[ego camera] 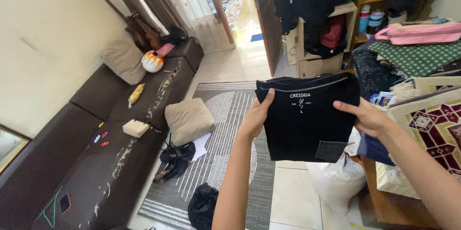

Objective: The person folds a black t-shirt on a dark wooden cabinet by hand, aligning the sleeves and body before smoothing the fabric.

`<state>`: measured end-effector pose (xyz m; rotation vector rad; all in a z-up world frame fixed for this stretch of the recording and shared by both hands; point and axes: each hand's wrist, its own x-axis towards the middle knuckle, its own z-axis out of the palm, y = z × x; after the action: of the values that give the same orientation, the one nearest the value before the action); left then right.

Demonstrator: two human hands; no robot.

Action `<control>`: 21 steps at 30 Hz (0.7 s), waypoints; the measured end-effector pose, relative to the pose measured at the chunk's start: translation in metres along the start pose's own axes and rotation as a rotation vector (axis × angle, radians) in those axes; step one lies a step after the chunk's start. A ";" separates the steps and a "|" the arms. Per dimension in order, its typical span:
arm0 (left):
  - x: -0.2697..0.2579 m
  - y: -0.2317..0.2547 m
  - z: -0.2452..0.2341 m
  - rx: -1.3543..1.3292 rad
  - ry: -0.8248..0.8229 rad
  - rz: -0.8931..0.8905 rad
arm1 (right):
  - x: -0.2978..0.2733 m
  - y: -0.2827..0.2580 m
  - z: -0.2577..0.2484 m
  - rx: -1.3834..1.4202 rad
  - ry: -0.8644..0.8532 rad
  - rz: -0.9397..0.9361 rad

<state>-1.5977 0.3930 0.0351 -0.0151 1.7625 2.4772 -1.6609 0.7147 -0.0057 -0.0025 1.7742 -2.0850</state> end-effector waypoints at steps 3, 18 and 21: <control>-0.011 -0.001 -0.016 -0.045 0.013 0.077 | 0.000 -0.012 0.032 0.047 -0.113 -0.023; -0.158 0.037 -0.179 -0.211 0.165 0.125 | -0.054 -0.019 0.261 -0.219 -0.183 -0.117; -0.191 0.036 -0.222 -0.561 0.049 0.094 | -0.070 -0.012 0.310 -0.129 -0.165 -0.082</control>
<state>-1.4219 0.1570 0.0089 -0.0355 1.0461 2.9716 -1.5205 0.4438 0.0832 -0.2797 1.8309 -1.9588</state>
